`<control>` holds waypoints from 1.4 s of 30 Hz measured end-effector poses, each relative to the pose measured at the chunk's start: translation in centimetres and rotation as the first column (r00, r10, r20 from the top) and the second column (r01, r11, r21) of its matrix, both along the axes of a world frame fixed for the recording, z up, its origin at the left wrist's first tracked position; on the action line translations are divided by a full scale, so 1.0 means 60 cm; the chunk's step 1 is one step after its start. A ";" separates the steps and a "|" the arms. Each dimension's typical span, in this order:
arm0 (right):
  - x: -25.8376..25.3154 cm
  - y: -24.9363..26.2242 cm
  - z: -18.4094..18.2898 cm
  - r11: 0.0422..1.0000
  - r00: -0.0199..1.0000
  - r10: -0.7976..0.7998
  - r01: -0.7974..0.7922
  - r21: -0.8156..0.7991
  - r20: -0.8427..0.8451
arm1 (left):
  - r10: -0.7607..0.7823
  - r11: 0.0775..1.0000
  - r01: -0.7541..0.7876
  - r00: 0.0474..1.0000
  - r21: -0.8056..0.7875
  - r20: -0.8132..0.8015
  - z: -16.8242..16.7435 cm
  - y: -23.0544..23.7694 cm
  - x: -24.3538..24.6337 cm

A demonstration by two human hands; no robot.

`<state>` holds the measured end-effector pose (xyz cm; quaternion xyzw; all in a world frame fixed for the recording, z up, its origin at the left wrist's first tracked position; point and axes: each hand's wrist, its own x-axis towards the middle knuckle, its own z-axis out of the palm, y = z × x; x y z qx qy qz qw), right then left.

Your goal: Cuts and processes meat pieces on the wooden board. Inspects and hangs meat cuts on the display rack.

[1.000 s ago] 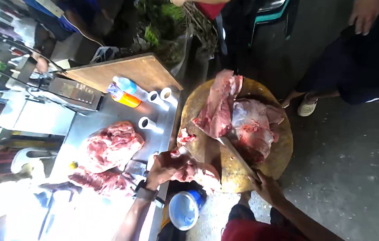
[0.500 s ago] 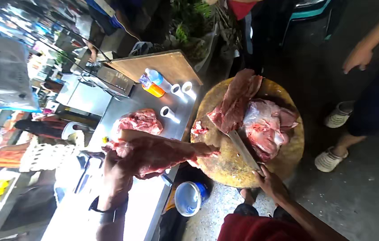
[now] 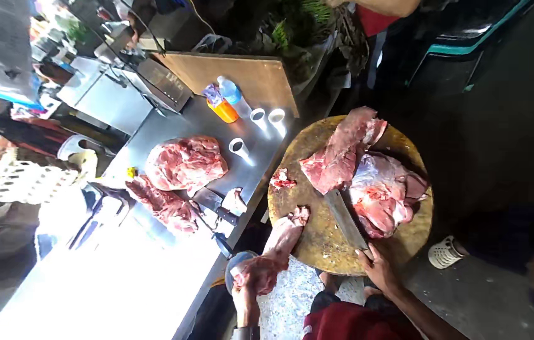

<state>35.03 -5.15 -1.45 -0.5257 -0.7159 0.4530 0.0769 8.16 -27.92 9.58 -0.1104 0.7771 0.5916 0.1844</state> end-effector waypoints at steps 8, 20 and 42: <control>-0.008 -0.011 0.002 0.994 1.000 0.015 -0.016 0.107 0.011 | -0.181 0.968 0.193 0.980 0.162 -0.082 0.108 0.112 -0.030; -0.013 -0.032 0.010 0.992 0.995 -0.026 0.013 0.128 0.101 | -0.315 0.790 0.390 0.920 0.473 -0.232 0.337 0.324 -0.061; 0.090 -0.067 0.019 0.999 0.998 -0.029 0.032 -0.039 0.062 | -0.282 0.718 0.269 0.956 0.642 -0.085 0.316 0.335 0.026</control>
